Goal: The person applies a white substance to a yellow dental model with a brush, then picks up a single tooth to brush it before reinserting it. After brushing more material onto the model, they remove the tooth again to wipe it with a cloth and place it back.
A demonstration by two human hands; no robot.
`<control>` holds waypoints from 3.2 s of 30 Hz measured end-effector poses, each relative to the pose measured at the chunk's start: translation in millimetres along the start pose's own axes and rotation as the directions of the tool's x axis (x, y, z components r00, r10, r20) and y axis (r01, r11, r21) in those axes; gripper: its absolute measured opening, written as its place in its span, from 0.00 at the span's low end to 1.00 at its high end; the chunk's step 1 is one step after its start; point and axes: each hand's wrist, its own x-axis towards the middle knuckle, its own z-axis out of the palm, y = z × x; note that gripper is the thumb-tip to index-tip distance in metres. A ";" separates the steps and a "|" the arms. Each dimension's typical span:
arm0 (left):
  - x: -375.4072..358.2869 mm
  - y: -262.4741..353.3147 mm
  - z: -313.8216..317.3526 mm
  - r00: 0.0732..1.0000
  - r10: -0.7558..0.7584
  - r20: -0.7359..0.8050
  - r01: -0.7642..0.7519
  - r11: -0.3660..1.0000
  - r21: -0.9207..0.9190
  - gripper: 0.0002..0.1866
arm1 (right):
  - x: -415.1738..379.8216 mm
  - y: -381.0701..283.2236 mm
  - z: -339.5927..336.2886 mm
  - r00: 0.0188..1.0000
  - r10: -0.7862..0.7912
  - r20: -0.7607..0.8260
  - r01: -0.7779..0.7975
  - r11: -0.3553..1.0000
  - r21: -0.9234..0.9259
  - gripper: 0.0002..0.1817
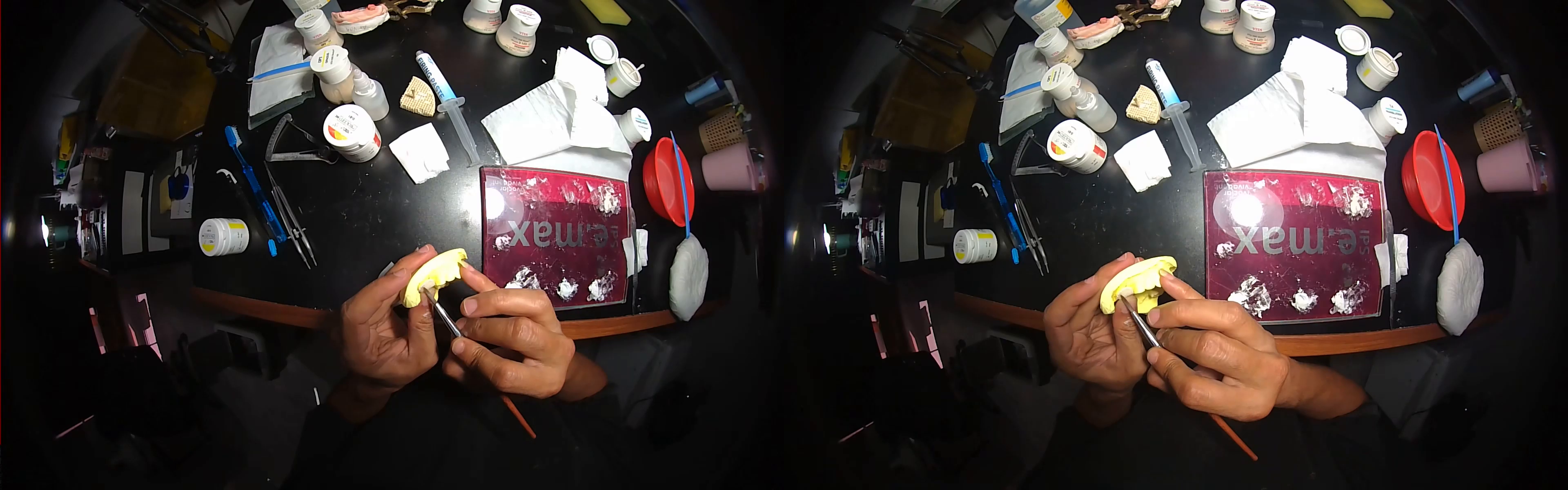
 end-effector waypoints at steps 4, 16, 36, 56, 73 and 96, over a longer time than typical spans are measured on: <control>0.7 0.8 0.6 1.000 0.000 -0.001 0.000 1.000 0.019 0.21 | -2.2 0.5 0.5 1.000 0.004 -0.007 -0.004 1.000 0.001 0.10; 0.7 3.3 0.8 0.999 -0.026 0.031 0.025 0.999 0.039 0.17 | -2.6 0.6 -0.4 1.000 -0.002 -0.007 0.002 1.000 0.022 0.10; 2.3 3.4 -0.7 0.999 -0.025 0.037 0.023 0.998 0.055 0.18 | -1.1 -0.9 -1.7 0.999 0.029 -0.013 -0.029 1.000 0.002 0.10; 0.6 3.0 2.2 1.000 -0.023 -0.016 0.024 0.999 0.037 0.20 | -3.5 -1.9 1.5 0.997 0.043 -0.063 -0.043 0.999 0.002 0.09; -0.7 0.8 1.5 1.000 -0.013 -0.017 0.013 1.000 0.004 0.19 | -1.8 -1.2 0.8 0.999 0.031 -0.041 -0.031 0.999 0.013 0.11; 2.0 3.7 -1.4 0.998 -0.019 0.051 0.015 0.997 0.082 0.16 | -0.9 -1.4 0.9 0.999 0.032 -0.041 -0.032 0.999 0.003 0.11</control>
